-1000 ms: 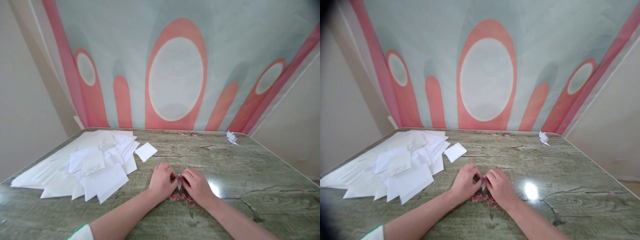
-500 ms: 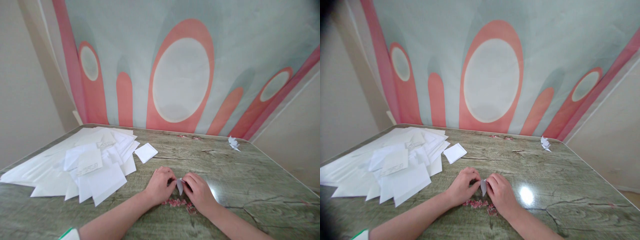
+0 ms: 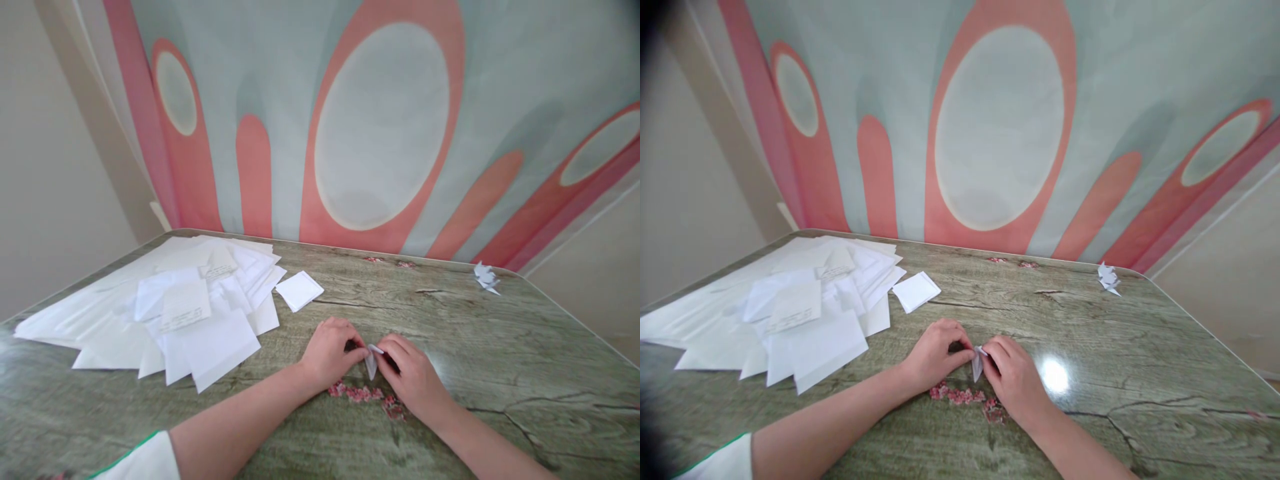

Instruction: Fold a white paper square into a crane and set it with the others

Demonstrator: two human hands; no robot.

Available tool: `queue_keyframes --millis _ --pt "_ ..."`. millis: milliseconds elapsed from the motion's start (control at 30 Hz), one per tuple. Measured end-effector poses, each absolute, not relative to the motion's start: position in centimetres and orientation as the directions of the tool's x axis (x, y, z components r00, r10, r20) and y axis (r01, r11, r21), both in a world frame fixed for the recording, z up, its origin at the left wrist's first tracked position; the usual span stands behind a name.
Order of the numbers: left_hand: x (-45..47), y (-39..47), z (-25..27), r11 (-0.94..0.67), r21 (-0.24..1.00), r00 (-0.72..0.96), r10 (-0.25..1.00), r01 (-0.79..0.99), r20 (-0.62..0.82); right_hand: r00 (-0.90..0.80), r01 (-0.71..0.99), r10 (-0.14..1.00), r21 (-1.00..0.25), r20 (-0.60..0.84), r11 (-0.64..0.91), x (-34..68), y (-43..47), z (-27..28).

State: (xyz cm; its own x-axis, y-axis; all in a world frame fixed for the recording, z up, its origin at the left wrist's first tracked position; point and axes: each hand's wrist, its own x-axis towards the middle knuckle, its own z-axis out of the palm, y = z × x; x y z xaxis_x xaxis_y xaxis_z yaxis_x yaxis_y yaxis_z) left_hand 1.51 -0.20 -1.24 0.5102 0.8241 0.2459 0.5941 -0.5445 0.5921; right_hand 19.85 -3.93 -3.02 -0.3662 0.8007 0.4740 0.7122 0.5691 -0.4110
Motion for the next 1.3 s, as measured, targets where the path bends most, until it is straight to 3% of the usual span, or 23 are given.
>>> queue_keyframes --millis 333,700,867,1100,1300 --pt "1.8 -0.3 -1.3 -0.526 0.555 0.48 0.843 0.644 0.242 -0.357 0.683 0.822 -0.477 0.443 0.554 20.1 -3.7 -3.1" --pt "2.0 -0.4 -0.9 -0.503 0.541 0.472 0.856 0.673 0.209 -0.27 0.631 0.894 -0.636 0.357 0.444 20.1 -3.7 -2.7" --pt "2.0 -0.4 -1.0 -0.505 0.541 0.464 0.857 0.672 0.223 -0.318 0.615 0.89 -0.644 0.326 0.455 19.4 -4.5 -1.5" --pt "2.0 -0.4 -1.3 -0.506 0.549 0.458 0.857 0.665 0.235 -0.201 0.695 0.93 -0.624 0.309 0.357 18.4 -4.3 -1.8" --pt "2.0 -0.5 -1.1 -0.504 0.547 0.453 0.859 0.668 0.238 -0.2 0.684 0.924 -0.629 0.325 0.369 18.6 -3.9 -2.3"
